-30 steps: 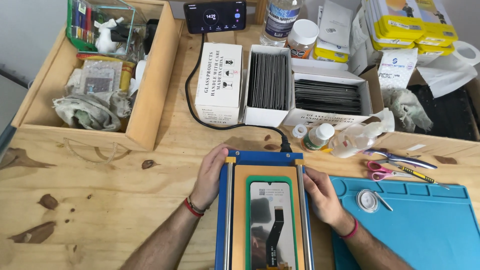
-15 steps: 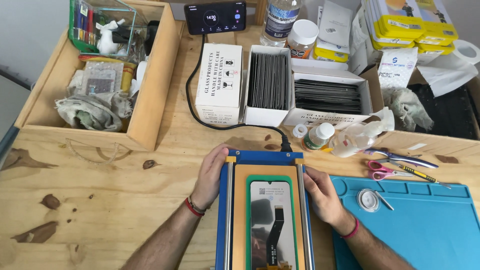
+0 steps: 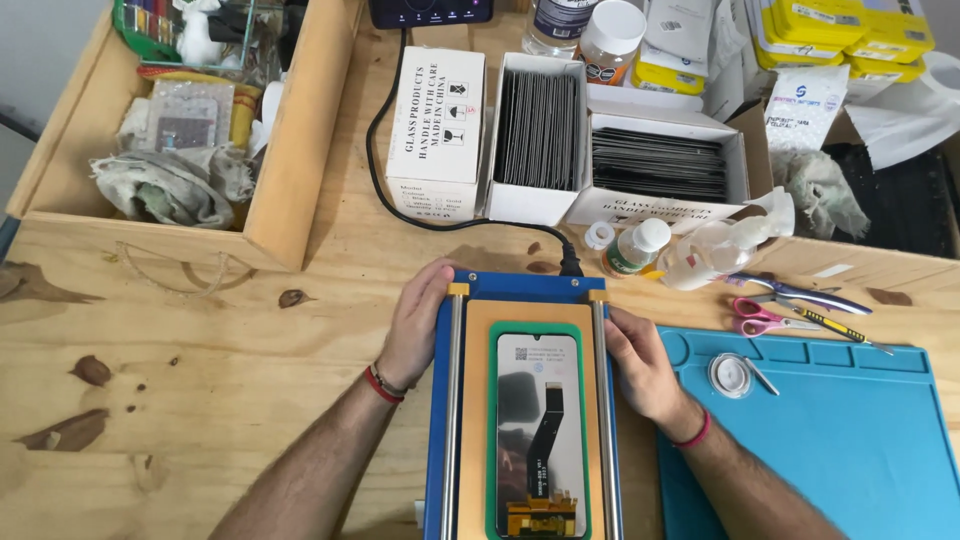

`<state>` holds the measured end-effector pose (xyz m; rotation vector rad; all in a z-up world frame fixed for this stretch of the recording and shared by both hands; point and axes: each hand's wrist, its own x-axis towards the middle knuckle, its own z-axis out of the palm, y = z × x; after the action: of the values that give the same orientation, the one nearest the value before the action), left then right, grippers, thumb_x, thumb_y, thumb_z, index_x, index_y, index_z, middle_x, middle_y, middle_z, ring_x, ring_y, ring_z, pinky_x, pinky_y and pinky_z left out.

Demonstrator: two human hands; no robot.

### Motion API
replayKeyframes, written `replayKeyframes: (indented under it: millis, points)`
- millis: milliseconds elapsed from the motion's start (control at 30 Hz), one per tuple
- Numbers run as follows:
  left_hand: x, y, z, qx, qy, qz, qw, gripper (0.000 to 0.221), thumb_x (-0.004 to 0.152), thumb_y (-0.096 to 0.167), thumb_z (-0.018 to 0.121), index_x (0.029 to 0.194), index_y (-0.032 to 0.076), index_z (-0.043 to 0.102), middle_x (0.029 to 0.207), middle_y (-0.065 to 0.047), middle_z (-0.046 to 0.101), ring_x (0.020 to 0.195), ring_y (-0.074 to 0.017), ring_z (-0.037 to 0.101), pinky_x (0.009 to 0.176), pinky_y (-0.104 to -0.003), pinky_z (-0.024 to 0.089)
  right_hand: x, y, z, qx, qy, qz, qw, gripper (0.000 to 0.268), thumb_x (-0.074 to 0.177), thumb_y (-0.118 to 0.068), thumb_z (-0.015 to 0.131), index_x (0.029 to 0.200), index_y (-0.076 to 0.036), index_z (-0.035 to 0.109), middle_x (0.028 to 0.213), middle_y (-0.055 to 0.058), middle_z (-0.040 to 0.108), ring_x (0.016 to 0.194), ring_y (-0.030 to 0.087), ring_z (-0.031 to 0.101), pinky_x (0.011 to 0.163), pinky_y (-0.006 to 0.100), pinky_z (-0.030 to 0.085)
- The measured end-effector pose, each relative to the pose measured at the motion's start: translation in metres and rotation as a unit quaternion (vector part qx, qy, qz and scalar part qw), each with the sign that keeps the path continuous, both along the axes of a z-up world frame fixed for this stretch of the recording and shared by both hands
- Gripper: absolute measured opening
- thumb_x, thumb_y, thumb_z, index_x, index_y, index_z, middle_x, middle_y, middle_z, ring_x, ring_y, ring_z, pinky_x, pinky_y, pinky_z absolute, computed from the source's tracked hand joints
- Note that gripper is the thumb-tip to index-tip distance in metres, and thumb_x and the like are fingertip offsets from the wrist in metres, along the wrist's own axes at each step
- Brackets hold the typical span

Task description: Placing a phone screen assembly onto a separator machine for repair

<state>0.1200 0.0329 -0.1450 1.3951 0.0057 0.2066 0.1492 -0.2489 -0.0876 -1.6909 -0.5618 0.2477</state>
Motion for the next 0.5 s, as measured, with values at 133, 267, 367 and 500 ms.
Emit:
replayKeyframes:
  millis: [133,267,367,500]
  points:
    - [-0.001,-0.002,0.008,0.001,0.000,0.004,1.000,0.035,0.118,0.023,0.047,0.117,0.005,0.077,0.090,-0.001,0.060,0.091,-0.0133,0.052,0.082,-0.027,0.050,-0.002,0.004,0.008,-0.001,0.003,0.005,1.000,0.044,0.115,-0.026,0.049,0.074,-0.013,0.057,0.063,-0.001,0.050,0.069,0.011,0.050,0.059,0.029,0.046]
    - [-0.003,-0.002,0.010,0.005,0.000,0.001,1.000,0.037,0.118,0.024,0.047,0.116,0.004,0.078,0.088,-0.001,0.059,0.089,-0.0133,0.052,0.079,-0.026,0.049,-0.003,-0.002,-0.004,-0.002,0.008,0.001,1.000,0.044,0.115,-0.026,0.049,0.074,-0.012,0.058,0.064,-0.001,0.049,0.069,0.011,0.050,0.059,0.029,0.045]
    - [-0.003,-0.003,0.015,0.001,0.000,0.000,1.000,0.038,0.118,0.024,0.046,0.115,0.004,0.078,0.086,-0.001,0.059,0.088,-0.0126,0.052,0.078,-0.026,0.049,-0.001,0.000,0.000,-0.002,0.007,0.001,1.000,0.044,0.115,-0.027,0.049,0.074,-0.013,0.057,0.063,-0.001,0.049,0.068,0.011,0.050,0.058,0.029,0.045]
    - [-0.002,-0.002,0.006,-0.005,0.001,0.001,1.000,0.037,0.118,0.024,0.047,0.116,0.005,0.078,0.086,0.000,0.059,0.089,-0.0110,0.052,0.079,-0.025,0.050,-0.004,0.000,0.000,-0.004,0.005,0.002,1.000,0.045,0.115,-0.027,0.049,0.073,-0.013,0.057,0.062,-0.001,0.049,0.068,0.011,0.050,0.059,0.029,0.046]
